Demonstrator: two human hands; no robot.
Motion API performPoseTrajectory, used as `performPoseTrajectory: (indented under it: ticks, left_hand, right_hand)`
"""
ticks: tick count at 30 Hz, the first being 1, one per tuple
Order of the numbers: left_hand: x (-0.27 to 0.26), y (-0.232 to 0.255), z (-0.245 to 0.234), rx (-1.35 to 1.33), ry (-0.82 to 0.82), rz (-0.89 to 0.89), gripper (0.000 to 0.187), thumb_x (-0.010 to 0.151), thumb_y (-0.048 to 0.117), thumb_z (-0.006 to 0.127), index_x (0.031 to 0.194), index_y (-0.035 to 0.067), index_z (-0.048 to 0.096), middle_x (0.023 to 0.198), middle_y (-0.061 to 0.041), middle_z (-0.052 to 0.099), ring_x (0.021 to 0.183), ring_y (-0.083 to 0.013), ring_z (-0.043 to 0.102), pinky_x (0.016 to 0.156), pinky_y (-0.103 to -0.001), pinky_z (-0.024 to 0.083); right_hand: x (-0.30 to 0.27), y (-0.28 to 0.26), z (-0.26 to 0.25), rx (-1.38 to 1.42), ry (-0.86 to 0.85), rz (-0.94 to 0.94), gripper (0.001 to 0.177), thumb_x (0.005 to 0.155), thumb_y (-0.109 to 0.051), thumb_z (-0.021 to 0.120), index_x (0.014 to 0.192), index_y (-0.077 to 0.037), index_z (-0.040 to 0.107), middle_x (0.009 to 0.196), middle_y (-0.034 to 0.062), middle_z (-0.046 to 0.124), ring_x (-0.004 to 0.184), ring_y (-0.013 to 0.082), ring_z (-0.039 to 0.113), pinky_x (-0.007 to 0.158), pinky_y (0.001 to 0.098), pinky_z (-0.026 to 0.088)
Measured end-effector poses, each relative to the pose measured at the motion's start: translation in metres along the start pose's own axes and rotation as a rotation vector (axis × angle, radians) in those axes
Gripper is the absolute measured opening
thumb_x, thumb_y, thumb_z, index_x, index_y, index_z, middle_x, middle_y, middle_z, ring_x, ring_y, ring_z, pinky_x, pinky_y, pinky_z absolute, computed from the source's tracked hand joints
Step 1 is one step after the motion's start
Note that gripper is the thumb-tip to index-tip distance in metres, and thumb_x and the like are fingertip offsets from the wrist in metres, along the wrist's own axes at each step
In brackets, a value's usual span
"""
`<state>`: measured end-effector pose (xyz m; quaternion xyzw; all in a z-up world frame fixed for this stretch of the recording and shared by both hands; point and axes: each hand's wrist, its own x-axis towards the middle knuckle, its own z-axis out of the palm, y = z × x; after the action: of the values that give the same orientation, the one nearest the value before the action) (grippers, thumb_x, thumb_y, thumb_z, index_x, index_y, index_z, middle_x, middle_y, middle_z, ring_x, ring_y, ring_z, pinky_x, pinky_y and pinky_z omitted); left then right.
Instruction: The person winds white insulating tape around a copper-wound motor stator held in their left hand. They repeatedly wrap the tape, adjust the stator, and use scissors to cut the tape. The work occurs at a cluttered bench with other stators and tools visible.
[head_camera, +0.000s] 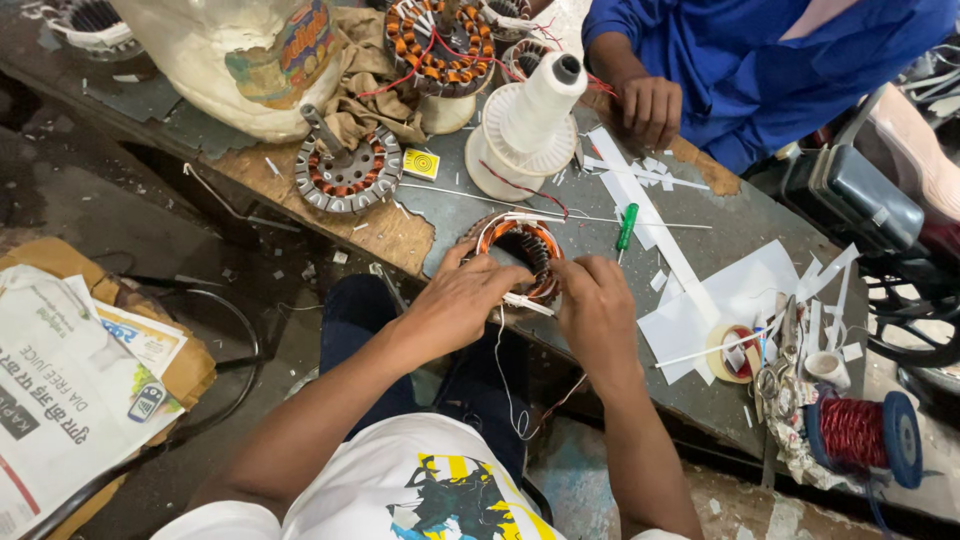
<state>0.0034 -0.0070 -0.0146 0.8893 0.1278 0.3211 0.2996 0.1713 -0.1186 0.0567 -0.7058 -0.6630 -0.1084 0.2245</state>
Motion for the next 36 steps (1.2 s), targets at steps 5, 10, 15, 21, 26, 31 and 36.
performPoseTrajectory:
  ticks: [5,10,15,21,26,31,36]
  left_hand:
    - [0.000,0.000,0.000,-0.014,0.018,0.000,0.055,0.078,-0.011,0.061,0.128,0.012,0.060,0.100,-0.006,0.072,0.106,-0.0275,0.064,0.111,-0.051,0.034]
    - [0.002,-0.001,0.000,-0.081,-0.011,-0.058,0.054,0.078,-0.009,0.063,0.127,0.015,0.061,0.097,-0.006,0.073,0.106,-0.0274,0.066,0.113,-0.053,0.030]
    - [0.002,-0.003,-0.002,-0.105,-0.032,-0.064,0.055,0.077,-0.008,0.063,0.127,0.015,0.060,0.100,-0.005,0.075,0.107,-0.0275,0.066,0.115,-0.052,0.030]
    - [0.002,-0.002,-0.003,-0.115,-0.022,-0.071,0.054,0.079,-0.008,0.063,0.129,0.013,0.059,0.098,-0.007,0.075,0.108,-0.0288,0.065,0.114,-0.054,0.028]
    - [0.003,-0.003,-0.004,-0.141,-0.058,-0.093,0.051,0.087,-0.005,0.062,0.133,0.017,0.059,0.099,-0.006,0.074,0.105,-0.0272,0.065,0.114,-0.051,0.031]
    - [0.003,-0.004,-0.006,-0.121,-0.071,-0.056,0.053,0.086,-0.004,0.061,0.135,0.017,0.058,0.102,-0.005,0.074,0.105,-0.0267,0.066,0.114,-0.052,0.031]
    - [0.002,0.000,-0.006,-0.114,-0.001,-0.037,0.053,0.085,-0.002,0.065,0.135,0.011,0.053,0.110,-0.006,0.073,0.110,-0.0291,0.064,0.113,-0.055,0.029]
  right_hand:
    - [0.009,0.001,0.009,0.005,0.102,0.053,0.021,0.086,0.004,0.071,0.106,-0.003,0.074,0.096,0.0138,0.065,0.092,0.0335,0.063,0.081,0.0439,0.051]
    - [0.004,0.004,0.014,0.003,0.081,0.020,0.024,0.085,0.006,0.070,0.106,-0.004,0.072,0.099,0.0140,0.065,0.095,0.0340,0.063,0.084,0.0436,0.051]
    - [0.002,0.006,0.016,-0.040,0.022,-0.002,0.031,0.078,0.010,0.067,0.106,-0.003,0.073,0.098,0.0144,0.065,0.092,0.0343,0.061,0.083,0.0439,0.050]
    - [0.002,0.002,0.016,0.001,0.054,0.010,0.029,0.080,0.010,0.066,0.105,-0.002,0.072,0.099,0.0141,0.065,0.095,0.0338,0.062,0.085,0.0434,0.051]
    - [0.003,0.002,0.014,-0.012,0.043,0.032,0.028,0.081,0.009,0.067,0.106,-0.003,0.073,0.098,0.0137,0.066,0.093,0.0336,0.063,0.083,0.0433,0.051]
    - [0.002,0.002,0.010,0.019,-0.057,0.004,0.035,0.077,0.011,0.064,0.106,-0.004,0.074,0.097,0.0124,0.067,0.091,0.0325,0.064,0.082,0.0433,0.052]
    - [0.002,-0.002,0.012,0.020,0.108,0.036,0.026,0.086,0.007,0.068,0.109,-0.003,0.073,0.098,0.0134,0.065,0.092,0.0325,0.064,0.081,0.0428,0.051]
